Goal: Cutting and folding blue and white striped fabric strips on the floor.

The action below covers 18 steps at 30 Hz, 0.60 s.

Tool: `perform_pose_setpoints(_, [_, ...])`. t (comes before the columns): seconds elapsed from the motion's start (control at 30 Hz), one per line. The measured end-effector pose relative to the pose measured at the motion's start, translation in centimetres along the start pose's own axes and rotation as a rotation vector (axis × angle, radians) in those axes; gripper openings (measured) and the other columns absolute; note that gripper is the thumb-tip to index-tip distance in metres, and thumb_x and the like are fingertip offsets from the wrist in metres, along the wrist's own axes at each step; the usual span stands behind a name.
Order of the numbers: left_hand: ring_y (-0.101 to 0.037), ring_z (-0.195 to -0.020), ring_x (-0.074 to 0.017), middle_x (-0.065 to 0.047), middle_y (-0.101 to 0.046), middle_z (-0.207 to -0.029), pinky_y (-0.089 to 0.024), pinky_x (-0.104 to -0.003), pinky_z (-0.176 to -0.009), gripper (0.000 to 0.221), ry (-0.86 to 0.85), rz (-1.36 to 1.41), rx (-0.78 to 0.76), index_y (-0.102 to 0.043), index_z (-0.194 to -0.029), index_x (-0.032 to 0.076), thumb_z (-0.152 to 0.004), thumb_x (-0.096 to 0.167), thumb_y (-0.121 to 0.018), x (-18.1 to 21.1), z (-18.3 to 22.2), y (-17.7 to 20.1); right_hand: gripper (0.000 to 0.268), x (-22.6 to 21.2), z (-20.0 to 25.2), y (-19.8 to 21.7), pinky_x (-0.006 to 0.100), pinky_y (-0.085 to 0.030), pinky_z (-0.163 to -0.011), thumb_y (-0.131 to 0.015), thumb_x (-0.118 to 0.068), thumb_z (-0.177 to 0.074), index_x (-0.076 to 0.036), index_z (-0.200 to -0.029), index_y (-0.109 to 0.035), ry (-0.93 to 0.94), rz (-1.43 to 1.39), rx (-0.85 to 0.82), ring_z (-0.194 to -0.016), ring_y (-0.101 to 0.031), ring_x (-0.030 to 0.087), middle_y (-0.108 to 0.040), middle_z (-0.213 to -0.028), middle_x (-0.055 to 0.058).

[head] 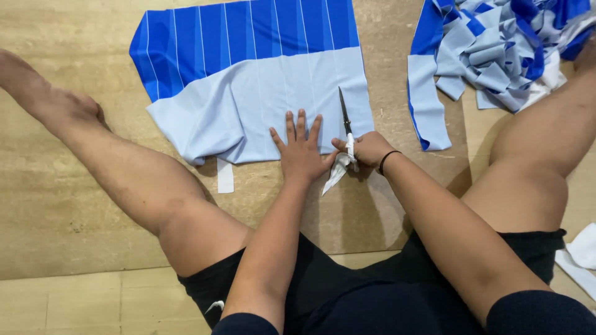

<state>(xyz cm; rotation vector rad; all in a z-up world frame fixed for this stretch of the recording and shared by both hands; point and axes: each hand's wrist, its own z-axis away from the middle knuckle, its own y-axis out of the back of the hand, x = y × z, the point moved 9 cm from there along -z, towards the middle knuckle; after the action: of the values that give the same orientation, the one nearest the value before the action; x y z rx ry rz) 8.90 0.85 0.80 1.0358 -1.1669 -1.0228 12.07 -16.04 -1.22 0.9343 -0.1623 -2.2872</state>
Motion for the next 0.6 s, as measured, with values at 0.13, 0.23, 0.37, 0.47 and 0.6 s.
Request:
perform_pose_setpoints(0.13, [0.003,-0.157,-0.0339,-0.008,-0.008,-0.171,0.007,-0.073,-0.116,0.099,-0.006,-0.017,0.005,-0.026,-0.161,0.034,-0.077,0.076,-0.057,0.0,0.2,-0.5,0.070,-0.4,-1.7,0.2,0.035,-0.050,-0.043,-0.079,-0.067,-0.075,0.003,-0.072,-0.070,0.046,-0.001,0.012,-0.049,-0.066,0.022,-0.068,-0.064,0.016])
perform_pose_setpoints(0.23, [0.003,-0.158,-0.0339,-0.008,-0.009,-0.171,0.007,-0.074,-0.117,0.098,-0.010,0.005,0.022,-0.027,-0.161,0.033,-0.078,0.076,-0.057,-0.2,0.7,-0.4,0.073,-1.3,-1.6,0.0,0.036,-0.048,-0.042,-0.079,-0.068,-0.074,0.004,-0.075,-0.069,0.042,-0.011,0.018,-0.050,-0.064,0.024,-0.067,-0.066,0.018])
perform_pose_setpoints(0.37, [0.002,-0.157,-0.0343,-0.009,-0.010,-0.171,0.006,-0.074,-0.116,0.099,-0.017,0.011,0.039,-0.028,-0.160,0.034,-0.076,0.075,-0.059,-0.1,0.6,0.0,0.076,-1.4,-3.6,0.6,0.041,-0.051,-0.043,-0.083,-0.067,-0.067,0.007,-0.078,-0.068,0.062,0.025,0.030,-0.052,-0.066,0.028,-0.069,-0.069,0.019])
perform_pose_setpoints(0.47, [0.001,-0.157,-0.0342,-0.009,-0.012,-0.170,0.005,-0.074,-0.116,0.101,-0.018,0.010,0.036,-0.029,-0.161,0.033,-0.074,0.073,-0.061,-0.1,0.5,0.0,0.083,-1.9,-4.5,1.5,0.038,-0.051,-0.047,-0.081,-0.074,-0.071,0.007,-0.082,-0.071,0.065,0.056,0.108,-0.057,-0.067,0.023,-0.071,-0.074,0.017])
perform_pose_setpoints(0.6, [-0.001,-0.158,-0.0338,-0.009,-0.014,-0.170,0.004,-0.074,-0.118,0.100,-0.019,0.030,0.060,-0.031,-0.160,0.033,-0.075,0.073,-0.062,-0.1,1.0,-0.1,0.088,-2.3,-5.1,1.3,0.041,-0.056,-0.048,-0.076,-0.076,-0.069,0.010,-0.086,-0.069,0.003,0.017,0.056,-0.055,-0.070,0.029,-0.070,-0.075,0.022])
